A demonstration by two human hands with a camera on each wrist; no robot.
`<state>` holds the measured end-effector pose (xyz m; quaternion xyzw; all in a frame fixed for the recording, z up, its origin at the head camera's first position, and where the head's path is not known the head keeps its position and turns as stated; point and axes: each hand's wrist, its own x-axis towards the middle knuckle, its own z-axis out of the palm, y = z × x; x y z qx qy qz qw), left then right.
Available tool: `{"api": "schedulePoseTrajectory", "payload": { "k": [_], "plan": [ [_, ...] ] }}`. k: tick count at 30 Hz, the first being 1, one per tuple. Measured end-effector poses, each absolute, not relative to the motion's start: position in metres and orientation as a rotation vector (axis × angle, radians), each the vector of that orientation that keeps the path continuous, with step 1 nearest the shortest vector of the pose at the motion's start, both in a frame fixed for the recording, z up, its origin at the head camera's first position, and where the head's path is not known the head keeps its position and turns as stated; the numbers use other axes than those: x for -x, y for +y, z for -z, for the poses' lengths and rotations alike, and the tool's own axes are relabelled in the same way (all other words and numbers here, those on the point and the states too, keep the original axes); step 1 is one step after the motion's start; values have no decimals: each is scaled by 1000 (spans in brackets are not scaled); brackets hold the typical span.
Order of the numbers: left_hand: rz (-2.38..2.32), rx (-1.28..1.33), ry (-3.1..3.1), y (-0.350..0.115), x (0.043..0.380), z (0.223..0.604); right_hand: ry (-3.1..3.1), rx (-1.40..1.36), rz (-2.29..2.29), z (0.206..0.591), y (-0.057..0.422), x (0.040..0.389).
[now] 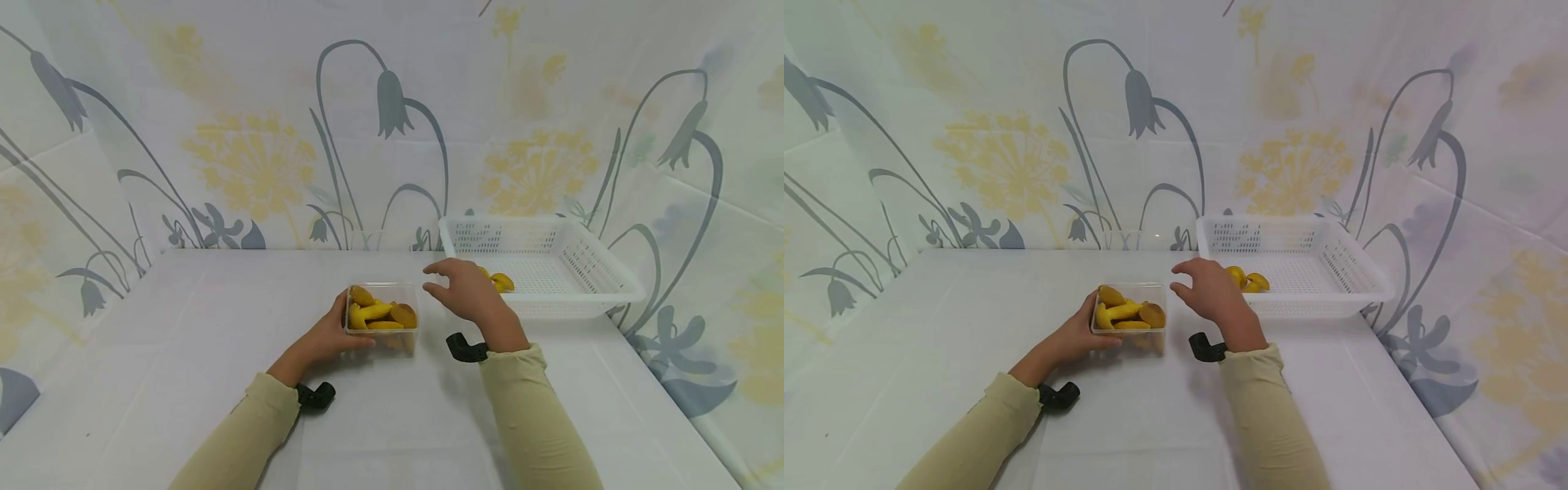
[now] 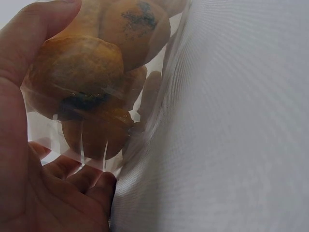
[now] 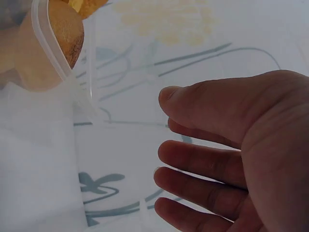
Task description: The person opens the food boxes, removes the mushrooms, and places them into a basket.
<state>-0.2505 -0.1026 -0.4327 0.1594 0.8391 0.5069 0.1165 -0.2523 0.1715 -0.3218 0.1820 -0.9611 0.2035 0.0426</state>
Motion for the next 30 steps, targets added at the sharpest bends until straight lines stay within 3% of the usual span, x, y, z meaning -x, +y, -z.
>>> {"api": "schedulePoseTrajectory", "payload": {
  "k": [30],
  "plan": [
    [-1487, -437, 2445, -103, 252, 433, -3022, -755, -544, 330, 141, 244]
  ]
}}
